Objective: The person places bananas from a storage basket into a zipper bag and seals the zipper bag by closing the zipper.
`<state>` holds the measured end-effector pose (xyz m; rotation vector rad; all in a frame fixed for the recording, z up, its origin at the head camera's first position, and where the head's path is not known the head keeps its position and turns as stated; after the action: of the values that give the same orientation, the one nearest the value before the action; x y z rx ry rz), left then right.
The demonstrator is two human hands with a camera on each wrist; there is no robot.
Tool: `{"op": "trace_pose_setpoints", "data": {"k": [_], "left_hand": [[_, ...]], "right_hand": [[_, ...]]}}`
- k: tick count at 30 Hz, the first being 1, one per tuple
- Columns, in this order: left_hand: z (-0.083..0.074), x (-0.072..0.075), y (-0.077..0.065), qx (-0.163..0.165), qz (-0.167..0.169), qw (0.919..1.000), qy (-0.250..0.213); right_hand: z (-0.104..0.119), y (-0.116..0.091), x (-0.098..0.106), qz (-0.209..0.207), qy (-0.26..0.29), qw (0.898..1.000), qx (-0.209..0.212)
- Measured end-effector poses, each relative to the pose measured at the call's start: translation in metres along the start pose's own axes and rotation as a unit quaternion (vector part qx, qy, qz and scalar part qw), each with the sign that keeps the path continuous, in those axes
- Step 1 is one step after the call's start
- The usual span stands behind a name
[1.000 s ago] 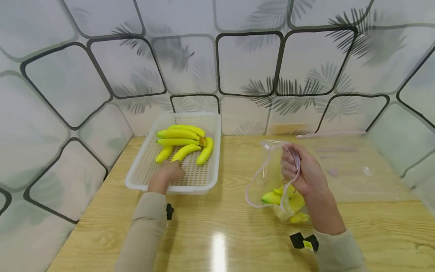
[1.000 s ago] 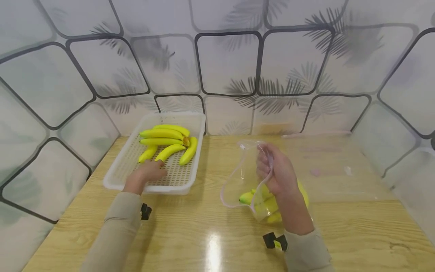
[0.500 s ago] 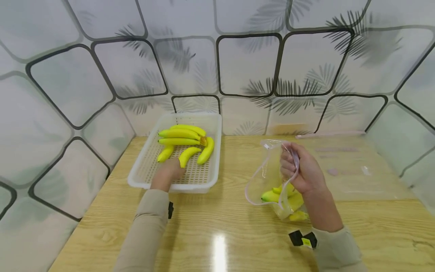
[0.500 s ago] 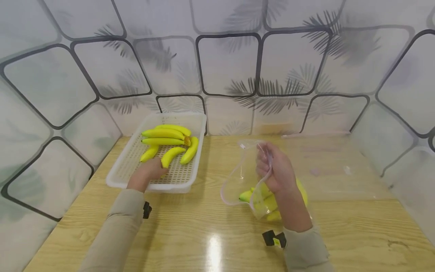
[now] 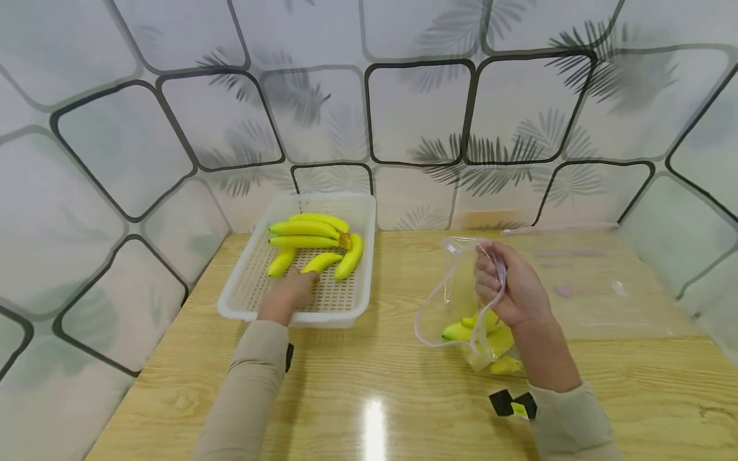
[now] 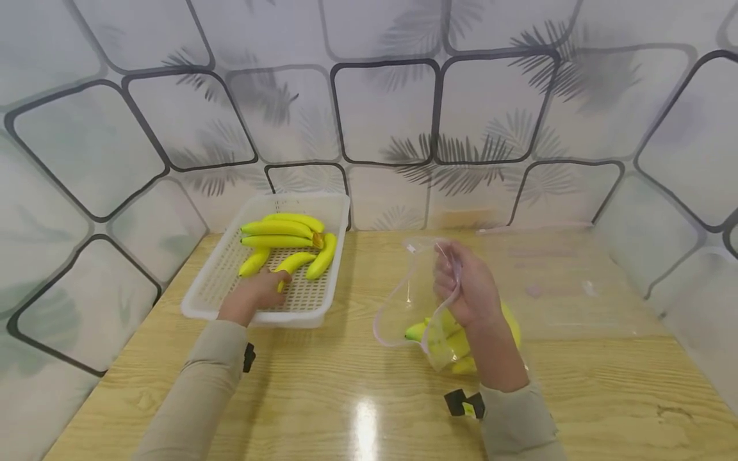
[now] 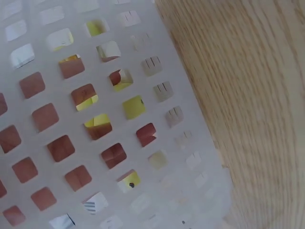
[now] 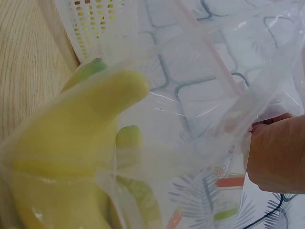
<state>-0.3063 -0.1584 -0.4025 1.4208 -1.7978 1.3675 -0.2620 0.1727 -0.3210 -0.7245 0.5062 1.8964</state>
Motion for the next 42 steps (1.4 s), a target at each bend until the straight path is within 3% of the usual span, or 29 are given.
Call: {"op": "trace_pose_setpoints", "data": {"k": [5,10,14,17,23,29,34,38,40,42], "left_hand": [[-0.003,0.004,0.002,-0.022,-0.021,0.9995,-0.006],[0.003,0.005,0.004,-0.008,-0.040,0.9990,-0.017],[0.010,0.007,0.005,0.026,-0.046,0.9955,-0.079],[0.012,0.013,0.004,0.034,-0.059,0.9910,-0.116],[0.005,0.035,-0.010,-0.022,-0.115,0.9868,-0.112],[-0.007,0.040,-0.024,-0.067,-0.127,0.9765,-0.160],[-0.014,0.042,-0.037,-0.116,-0.144,0.9539,-0.237],[-0.027,0.039,-0.047,-0.176,-0.144,0.9244,-0.306],[-0.039,0.037,-0.052,-0.217,-0.134,0.9076,-0.334],[-0.052,0.036,-0.058,-0.252,-0.128,0.8964,-0.342]], "right_hand": [[0.000,-0.001,0.002,-0.004,0.001,1.000,0.001],[-0.001,-0.002,0.004,-0.015,-0.004,1.000,-0.002],[0.000,-0.001,0.005,-0.018,-0.007,1.000,0.000],[0.001,0.000,0.005,-0.015,-0.008,1.000,0.002],[0.002,0.000,0.004,-0.020,-0.011,1.000,0.004],[0.001,0.001,0.002,-0.009,-0.013,1.000,0.003],[-0.001,0.004,0.002,-0.016,-0.013,1.000,-0.001],[-0.003,0.005,0.001,-0.011,-0.015,1.000,-0.006],[-0.002,0.003,0.002,-0.007,-0.015,1.000,-0.006],[-0.001,0.002,0.003,-0.003,-0.013,1.000,-0.001]]}}
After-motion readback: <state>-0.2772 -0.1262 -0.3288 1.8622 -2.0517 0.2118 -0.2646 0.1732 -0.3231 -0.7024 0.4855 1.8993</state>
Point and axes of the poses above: each hand's wrist, its own y-axis towards the middle knuckle, its own x-axis out of the back of the hand, z = x × y, the point moved 10 cm from there along y, towards the middle knuckle, and after that the axes turned 13 degrees about -y, right-handed, at the moved point
